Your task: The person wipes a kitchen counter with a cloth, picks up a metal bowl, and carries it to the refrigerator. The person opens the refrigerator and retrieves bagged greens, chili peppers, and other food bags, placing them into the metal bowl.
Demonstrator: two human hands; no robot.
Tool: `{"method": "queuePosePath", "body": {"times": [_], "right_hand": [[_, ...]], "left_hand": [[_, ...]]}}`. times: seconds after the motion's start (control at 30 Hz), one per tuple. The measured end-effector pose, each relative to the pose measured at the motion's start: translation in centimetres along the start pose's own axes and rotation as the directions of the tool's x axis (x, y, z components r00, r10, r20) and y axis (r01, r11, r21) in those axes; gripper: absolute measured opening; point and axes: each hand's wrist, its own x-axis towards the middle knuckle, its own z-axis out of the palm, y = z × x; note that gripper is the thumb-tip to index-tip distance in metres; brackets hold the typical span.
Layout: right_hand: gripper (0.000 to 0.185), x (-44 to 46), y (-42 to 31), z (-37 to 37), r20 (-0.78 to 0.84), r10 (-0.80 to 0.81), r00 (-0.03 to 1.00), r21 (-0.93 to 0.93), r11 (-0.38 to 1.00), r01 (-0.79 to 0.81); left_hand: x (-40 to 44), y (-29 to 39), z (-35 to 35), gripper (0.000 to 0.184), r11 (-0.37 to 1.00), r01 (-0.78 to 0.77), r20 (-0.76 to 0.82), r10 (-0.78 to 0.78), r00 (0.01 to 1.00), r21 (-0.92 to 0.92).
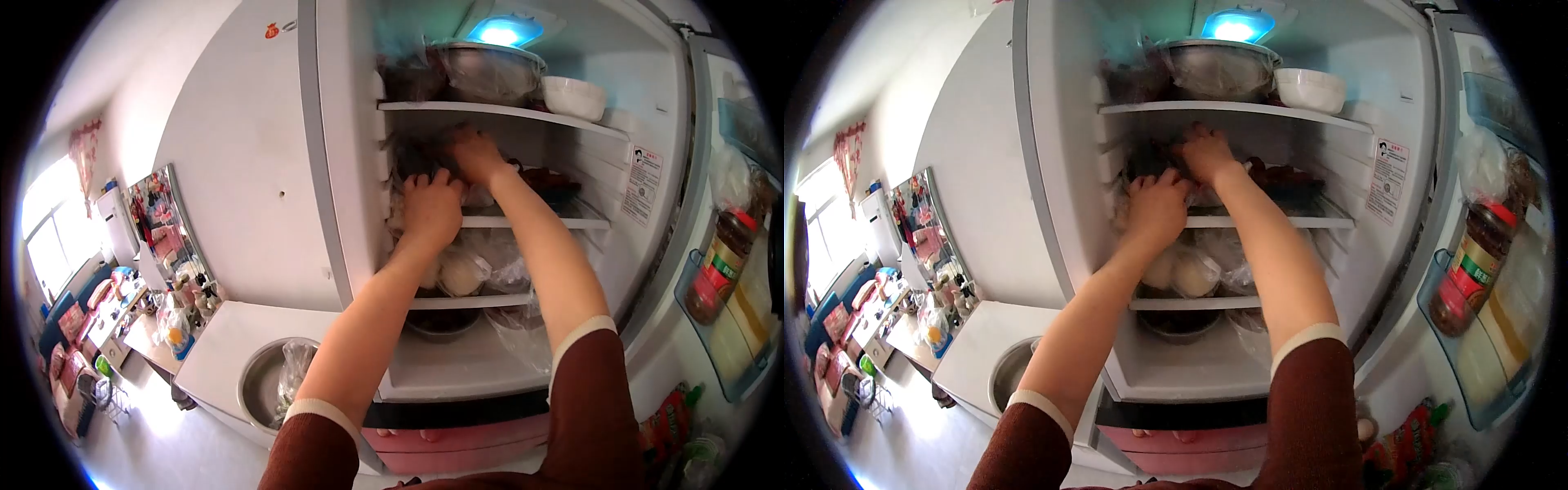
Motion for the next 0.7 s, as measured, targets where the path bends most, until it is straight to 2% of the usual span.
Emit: {"method": "queuePosePath", "body": {"times": [0.03, 0.1, 0.13, 0.2, 0.23, 0.3, 0.43, 0.47, 0.5, 0.53, 0.6, 0.63, 0.7], "right_hand": [[0.025, 0.2, 0.0, 0.4, -0.001, 0.003, 1.0, -0.001, 1.0, -0.003], [0.024, 0.7, 0.1, 1.2, 0.165, 0.118, 0.979, 0.052, 0.99, -0.128], [0.024, 1.0, 0.7, 2.0, 0.166, 0.12, 0.979, 0.053, 0.99, -0.13], [0.024, 1.2, 2.3, 2.5, 0.178, 0.427, 0.887, 0.29, 0.838, -0.461], [0.024, 0.8, 3.0, 2.5, 0.18, 0.426, 0.887, 0.286, 0.84, -0.462], [0.022, -0.4, 4.6, 2.7, -0.047, 0.608, 0.792, 0.579, 0.663, -0.475], [0.022, -1.7, 6.8, 2.8, -0.066, 0.64, 0.766, 0.697, 0.579, -0.424], [0.022, -2.1, 7.0, 3.0, 0.025, 0.703, 0.711, 0.888, 0.311, -0.338], [0.021, -2.7, 6.9, 2.7, 0.137, 0.732, 0.668, 0.978, 0.008, -0.209], [0.021, -3.3, 6.5, 2.5, 0.14, 0.734, 0.665, 0.977, 0.006, -0.213], [0.021, -3.9, 5.9, 2.4, -0.012, 0.886, 0.463, 0.959, 0.141, -0.246], [0.021, -4.0, 6.0, 3.1, -0.012, 0.886, 0.463, 0.959, 0.142, -0.246], [0.02, -4.1, 5.6, 3.5, -0.223, 0.836, 0.501, 0.946, 0.31, -0.097]], "left_hand": [[0.1, 0.0, 0.0, 0.021, 1.0, -0.003, -0.001, 0.003, 1.0, 0.0], [0.1, 0.0, -0.1, 0.032, 0.999, 0.025, 0.052, -0.027, 0.998, 0.032], [0.1, 0.0, 0.2, 0.032, 0.999, 0.023, 0.054, -0.025, 0.998, 0.032], [0.1, 0.1, 0.6, 0.041, 0.996, 0.083, -0.037, -0.082, 0.996, 0.032], [0.2, 0.1, 0.8, 0.041, 0.996, 0.085, -0.038, -0.084, 0.996, 0.028], [0.2, 0.3, 0.9, 0.045, 0.992, 0.107, -0.043, -0.104, 0.994, 0.071], [0.2, 0.4, 0.1, 0.042, 0.995, 0.074, 0.018, -0.075, 0.997, 0.07], [0.2, 0.4, -0.2, 0.041, 0.997, 0.057, 0.058, -0.061, 0.996, 0.059], [0.2, 0.4, -0.3, 0.039, 0.998, 0.041, 0.098, -0.045, 0.994, 0.047], [0.2, 0.5, -0.3, 0.039, 0.998, 0.039, 0.102, -0.043, 0.994, 0.044], [0.2, 0.5, -0.4, 0.031, 0.997, 0.068, 0.054, -0.067, 0.996, -0.024], [0.1, 0.5, -0.5, 0.031, 0.997, 0.068, 0.053, -0.067, 0.996, -0.024], [-0.1, 0.7, -1.0, 0.022, 0.999, 0.008, -0.082, -0.012, 0.997, -0.05]]}}
